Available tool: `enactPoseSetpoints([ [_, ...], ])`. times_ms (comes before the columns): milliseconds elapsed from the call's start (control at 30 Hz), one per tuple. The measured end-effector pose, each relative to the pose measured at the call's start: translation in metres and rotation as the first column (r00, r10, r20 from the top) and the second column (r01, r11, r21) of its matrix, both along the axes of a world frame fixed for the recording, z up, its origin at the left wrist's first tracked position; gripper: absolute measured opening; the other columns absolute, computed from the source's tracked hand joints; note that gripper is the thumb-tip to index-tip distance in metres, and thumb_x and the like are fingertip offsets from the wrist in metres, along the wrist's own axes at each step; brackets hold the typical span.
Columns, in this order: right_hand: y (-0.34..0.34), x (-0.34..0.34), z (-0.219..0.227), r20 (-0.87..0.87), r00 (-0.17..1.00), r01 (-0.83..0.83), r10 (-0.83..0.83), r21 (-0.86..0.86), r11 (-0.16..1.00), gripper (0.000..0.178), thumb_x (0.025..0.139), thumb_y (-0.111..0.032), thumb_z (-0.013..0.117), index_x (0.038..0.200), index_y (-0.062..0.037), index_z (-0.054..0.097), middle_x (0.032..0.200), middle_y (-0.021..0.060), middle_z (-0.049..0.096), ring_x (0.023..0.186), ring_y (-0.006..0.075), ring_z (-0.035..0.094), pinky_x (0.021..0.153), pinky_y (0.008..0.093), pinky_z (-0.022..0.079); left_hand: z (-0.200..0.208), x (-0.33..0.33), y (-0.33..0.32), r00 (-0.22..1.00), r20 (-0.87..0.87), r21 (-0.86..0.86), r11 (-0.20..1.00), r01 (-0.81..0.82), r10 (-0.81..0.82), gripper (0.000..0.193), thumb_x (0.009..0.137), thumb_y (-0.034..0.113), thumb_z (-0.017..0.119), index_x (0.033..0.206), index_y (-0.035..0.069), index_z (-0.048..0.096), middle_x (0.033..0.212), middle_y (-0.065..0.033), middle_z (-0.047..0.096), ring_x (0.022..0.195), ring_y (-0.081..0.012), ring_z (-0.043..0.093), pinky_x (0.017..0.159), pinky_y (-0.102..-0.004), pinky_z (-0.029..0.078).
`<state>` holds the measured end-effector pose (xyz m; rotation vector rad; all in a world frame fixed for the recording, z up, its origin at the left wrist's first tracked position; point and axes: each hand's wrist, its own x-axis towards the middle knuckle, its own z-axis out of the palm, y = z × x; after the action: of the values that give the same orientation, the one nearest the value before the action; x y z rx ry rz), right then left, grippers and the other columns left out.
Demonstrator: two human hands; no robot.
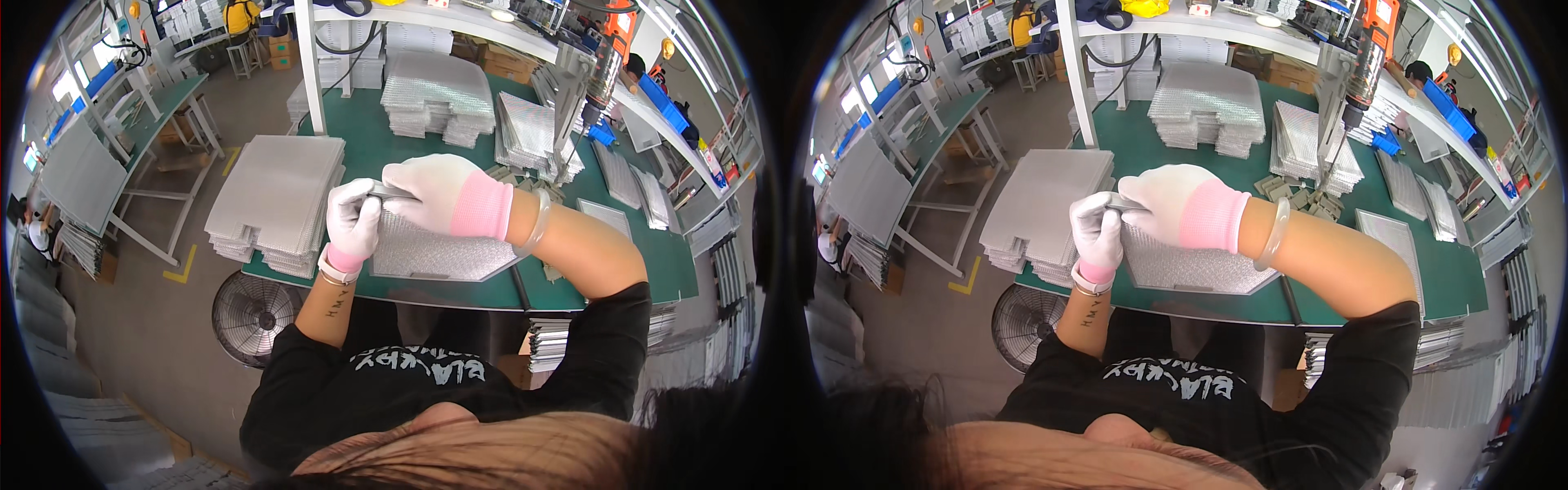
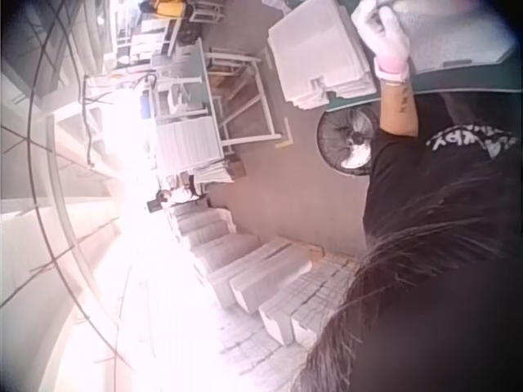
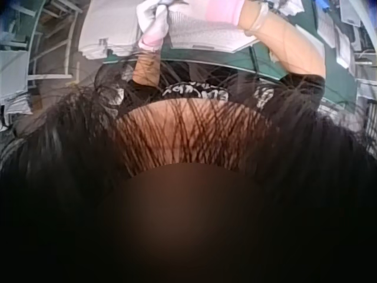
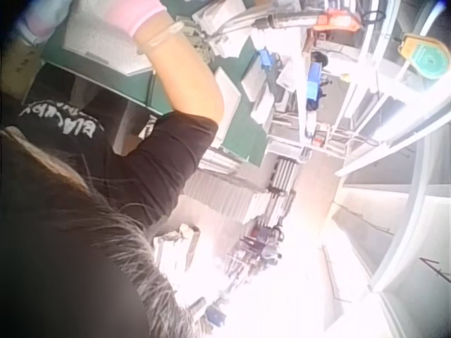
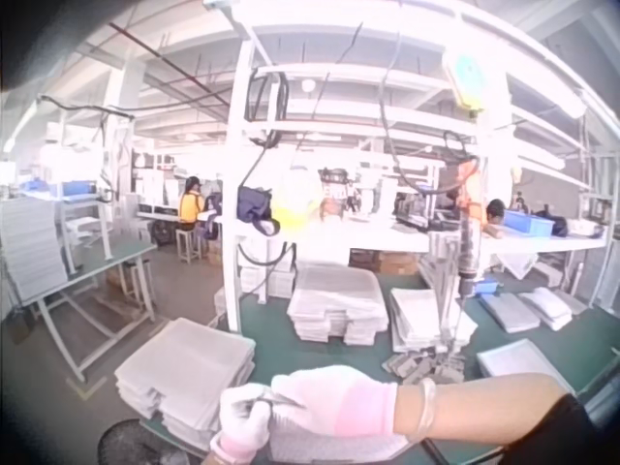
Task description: Assemble metal frames onto mesh panels using a mallet and an electric screwdriver.
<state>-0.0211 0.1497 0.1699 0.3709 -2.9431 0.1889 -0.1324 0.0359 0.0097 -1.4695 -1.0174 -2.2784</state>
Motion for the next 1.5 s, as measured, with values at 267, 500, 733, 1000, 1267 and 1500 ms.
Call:
enactPoseSetpoints([
  [267,0.006,0.026,0.015,-0.086,0.995,0.059,-0.052,0.087,0.994,0.031,0.088,-0.03,0.065,0.106,-0.0048,0.058,0.091,0.0132,0.066,0.086,0.0335,0.067,0.076,0.0421,0.054,-0.024,-0.02,0.006,0.974,-0.089,-0.146,0.964,-0.22,0.209,0.031,0.093,0.007,0.061,0.122,0.003,0.051,0.111,-0.013,0.059,0.091,-0.0184,0.058,0.083,-0.031,0.048],
  [500,0.108,0.171,-0.105,-0.621,0.342,-0.045,-0.706,-0.761,0.647,0.02,0.097,-0.002,0.052,0.111,0.0,0.065,0.095,0.0133,0.068,0.079,0.0169,0.063,0.072,0.0282,0.052,0.029,-0.035,0.002,0.976,-0.095,-0.225,0.951,-0.211,0.194,0.03,0.093,-0.002,0.055,0.123,0.002,0.051,0.115,-0.0106,0.055,0.097,-0.0169,0.058,0.089,-0.0288,0.047],
  [733,0.111,0.215,-0.288,0.124,0.392,0.919,-0.912,-0.019,0.393,0.041,0.09,-0.026,0.063,0.124,-0.0051,0.052,0.104,0.0176,0.058,0.094,0.038,0.064,0.083,0.0494,0.054,0.155,0.05,0.073,0.243,-0.938,-0.338,0.806,-0.485,-0.247,0.015,0.086,0.013,0.058,0.1,0.009,0.056,0.083,-0.0095,0.059,0.073,-0.0314,0.061,0.068,-0.0417,0.05],
  [1000,0.121,0.267,-0.259,0.355,0.446,0.777,-0.821,-0.609,0.159,0.031,0.097,-0.023,0.054,0.116,0.001,0.055,0.09,0.0235,0.064,0.087,0.0426,0.064,0.077,0.0438,0.052,0.09,0.083,0.117,0.151,-0.947,-0.32,0.812,-0.489,-0.282,0.039,0.087,0.03,0.063,0.123,0.016,0.057,0.074,-0.0037,0.055,0.067,-0.0221,0.057,0.063,-0.0365,0.046],
  [1267,0.09,0.321,-0.067,-0.12,0.748,0.545,-0.652,-0.45,0.708,0.06,0.092,-0.013,0.065,0.146,0.0004,0.043,0.107,0.0202,0.068,0.078,0.0218,0.068,0.075,0.032,0.054,0.048,0.115,0.125,0.658,-0.729,-0.266,0.808,-0.526,0.188,0.081,0.065,0.04,0.082,0.132,0.002,0.056,0.062,-0.0037,0.051,0.063,-0.0233,0.053,0.07,-0.0416,0.044],
  [1500,0.069,0.31,-0.032,-0.391,0.712,0.459,-0.584,-0.37,0.808,0.055,0.097,-0.015,0.06,0.146,0.0008,0.042,0.085,0.0124,0.067,0.068,0.0218,0.065,0.065,0.0322,0.053,0.043,0.123,0.135,0.658,-0.676,-0.253,0.733,-0.632,0.333,0.072,0.066,0.027,0.078,0.128,-0.001,0.057,0.06,-0.0019,0.045,0.061,-0.0218,0.048,0.066,-0.0403,0.039],
])
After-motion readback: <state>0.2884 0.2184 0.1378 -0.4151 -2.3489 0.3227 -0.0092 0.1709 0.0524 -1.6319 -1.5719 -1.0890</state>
